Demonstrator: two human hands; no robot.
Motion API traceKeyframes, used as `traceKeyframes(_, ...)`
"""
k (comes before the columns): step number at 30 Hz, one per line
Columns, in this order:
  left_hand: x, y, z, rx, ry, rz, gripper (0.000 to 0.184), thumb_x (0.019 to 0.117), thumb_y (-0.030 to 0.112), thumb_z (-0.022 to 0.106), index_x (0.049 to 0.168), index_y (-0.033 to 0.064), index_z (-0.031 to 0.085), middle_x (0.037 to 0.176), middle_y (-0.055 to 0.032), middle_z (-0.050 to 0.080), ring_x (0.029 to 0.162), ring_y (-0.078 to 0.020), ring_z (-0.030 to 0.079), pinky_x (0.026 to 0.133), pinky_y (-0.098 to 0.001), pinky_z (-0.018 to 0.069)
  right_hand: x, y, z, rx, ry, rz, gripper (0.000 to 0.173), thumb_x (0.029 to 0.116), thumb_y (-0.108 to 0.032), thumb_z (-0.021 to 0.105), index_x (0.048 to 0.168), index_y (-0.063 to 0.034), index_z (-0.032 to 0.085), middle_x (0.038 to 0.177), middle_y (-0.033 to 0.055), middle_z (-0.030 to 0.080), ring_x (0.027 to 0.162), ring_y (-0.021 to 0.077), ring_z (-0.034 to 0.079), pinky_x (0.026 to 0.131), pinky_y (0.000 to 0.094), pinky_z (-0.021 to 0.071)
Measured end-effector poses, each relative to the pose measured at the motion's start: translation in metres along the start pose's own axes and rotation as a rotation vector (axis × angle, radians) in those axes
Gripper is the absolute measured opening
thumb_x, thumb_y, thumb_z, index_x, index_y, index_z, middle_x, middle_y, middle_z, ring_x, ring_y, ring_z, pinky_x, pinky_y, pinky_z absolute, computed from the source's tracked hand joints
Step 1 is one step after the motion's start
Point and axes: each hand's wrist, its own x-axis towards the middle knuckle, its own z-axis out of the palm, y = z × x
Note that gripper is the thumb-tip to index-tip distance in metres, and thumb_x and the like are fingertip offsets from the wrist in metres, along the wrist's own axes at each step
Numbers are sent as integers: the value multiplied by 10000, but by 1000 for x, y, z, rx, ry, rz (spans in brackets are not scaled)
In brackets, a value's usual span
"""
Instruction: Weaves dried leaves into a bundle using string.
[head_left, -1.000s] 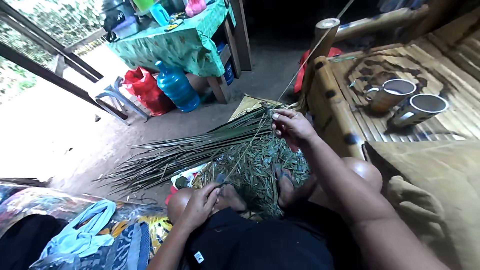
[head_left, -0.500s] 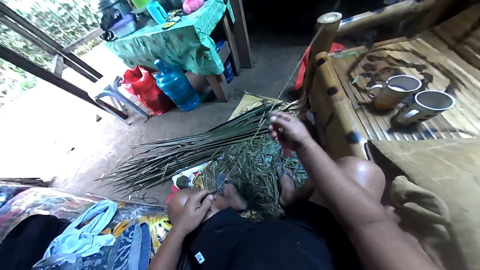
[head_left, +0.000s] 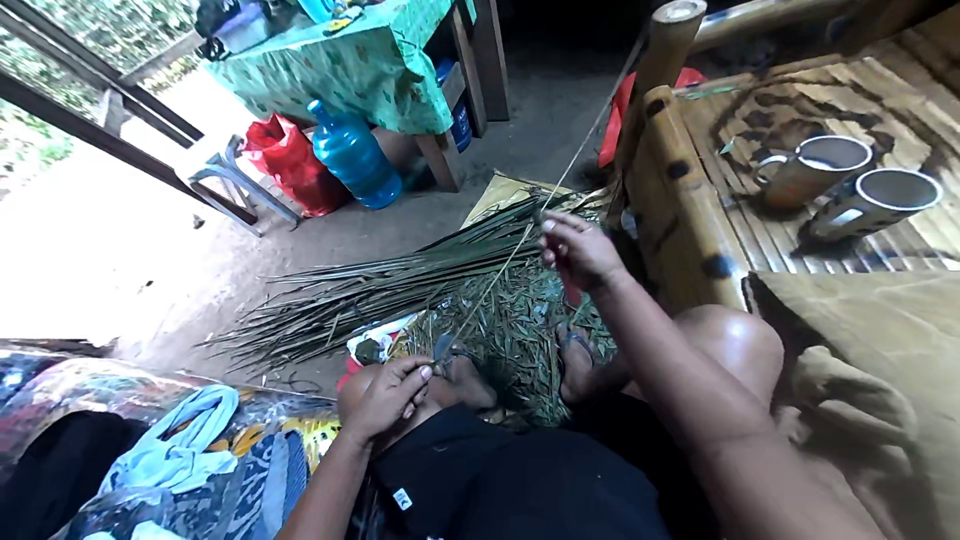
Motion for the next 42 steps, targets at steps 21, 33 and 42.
traceKeyframes(21,40,27,18,-299,-80,9,231,1071,230,479,1130,85,649,599,81,477,444,-8,430,421,-154,381,-31,22,42,-158,-359,4,268,1029,-150,592,1251,-25,676,828,51,685,611,85,594,564,245,529)
traceKeyframes(33,42,10,26,100,45,116,175,1030,198,613,1106,55,681,759,28,641,531,-46,555,493,-208,499,-38,43,43,17,-227,143,313,1063,-151,526,1345,-34,593,811,61,655,592,103,588,561,254,531)
traceKeyframes(42,14,-3,3,607,109,296,265,1009,268,597,1057,74,770,1048,-46,722,1043,-99,646,980,-318,506,-3,-1,-4,33,-11,-11,331,1071,-160,515,1380,-52,558,831,14,648,602,79,600,547,237,541)
